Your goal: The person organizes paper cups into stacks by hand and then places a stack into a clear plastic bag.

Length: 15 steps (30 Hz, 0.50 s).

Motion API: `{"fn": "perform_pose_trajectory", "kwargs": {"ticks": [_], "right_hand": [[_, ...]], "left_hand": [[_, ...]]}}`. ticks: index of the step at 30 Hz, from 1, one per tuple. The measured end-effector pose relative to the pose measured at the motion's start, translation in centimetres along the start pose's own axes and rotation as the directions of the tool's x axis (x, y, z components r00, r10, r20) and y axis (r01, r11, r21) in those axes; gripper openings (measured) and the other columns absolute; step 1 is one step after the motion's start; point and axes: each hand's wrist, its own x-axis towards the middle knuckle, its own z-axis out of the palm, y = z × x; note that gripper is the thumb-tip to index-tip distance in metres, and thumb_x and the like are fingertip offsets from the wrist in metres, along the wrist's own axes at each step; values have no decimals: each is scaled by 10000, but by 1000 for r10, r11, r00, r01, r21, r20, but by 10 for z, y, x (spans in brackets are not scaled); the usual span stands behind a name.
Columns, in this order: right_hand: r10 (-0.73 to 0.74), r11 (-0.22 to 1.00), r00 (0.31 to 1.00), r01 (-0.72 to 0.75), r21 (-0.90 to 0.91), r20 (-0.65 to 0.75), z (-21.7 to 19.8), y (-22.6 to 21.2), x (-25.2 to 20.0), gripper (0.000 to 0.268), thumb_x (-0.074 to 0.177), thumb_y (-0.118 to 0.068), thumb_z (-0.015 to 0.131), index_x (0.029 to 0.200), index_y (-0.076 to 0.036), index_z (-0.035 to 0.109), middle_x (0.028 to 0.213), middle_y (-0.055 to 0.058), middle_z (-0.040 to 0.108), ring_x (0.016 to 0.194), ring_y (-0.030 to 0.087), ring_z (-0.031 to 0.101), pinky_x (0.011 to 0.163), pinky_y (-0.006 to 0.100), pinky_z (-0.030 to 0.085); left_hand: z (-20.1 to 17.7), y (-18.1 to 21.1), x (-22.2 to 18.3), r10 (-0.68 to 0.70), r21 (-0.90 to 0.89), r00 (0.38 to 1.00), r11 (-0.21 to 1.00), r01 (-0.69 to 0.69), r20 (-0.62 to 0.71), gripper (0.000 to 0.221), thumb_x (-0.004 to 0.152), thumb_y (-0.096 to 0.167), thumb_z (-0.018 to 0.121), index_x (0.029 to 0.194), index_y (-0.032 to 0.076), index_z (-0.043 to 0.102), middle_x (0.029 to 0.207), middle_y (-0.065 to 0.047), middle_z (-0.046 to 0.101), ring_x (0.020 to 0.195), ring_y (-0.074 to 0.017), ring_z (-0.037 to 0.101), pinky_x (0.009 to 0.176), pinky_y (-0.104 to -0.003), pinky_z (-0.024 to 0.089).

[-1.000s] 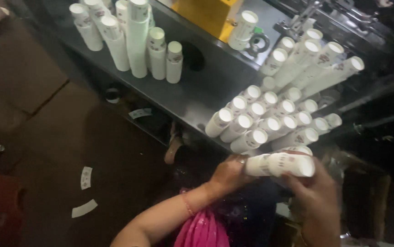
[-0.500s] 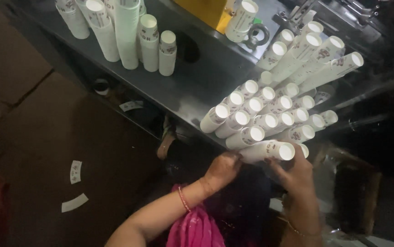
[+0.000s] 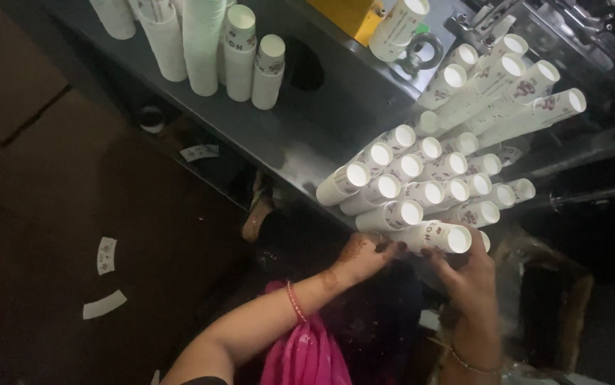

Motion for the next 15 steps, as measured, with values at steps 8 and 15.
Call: {"fn": "perform_pose_trajectory", "kwargs": {"ticks": [8, 15], "right_hand": [[-55, 994, 998, 53, -95, -24, 0, 1, 1, 529, 792, -67, 825, 1270, -28, 603, 1125, 116, 732, 1043, 178, 687, 878, 331, 560], [-118, 985, 992, 112, -132, -38, -1, 8, 0, 521, 780, -74, 841, 1245, -39, 608, 1089, 92, 740, 1003, 163, 685, 867, 323, 549]], "left_hand": [[-10, 20, 1, -61, -136, 990, 988, 78, 126, 361, 937, 405, 648, 943, 71, 783, 831, -112, 770, 749, -231, 763, 728, -363, 583], [5, 6, 6, -95, -99, 980, 989, 114, 174, 397, 944, 407, 582, 924, 52, 758, 775, -131, 753, 694, -224, 754, 702, -364, 583]]}}
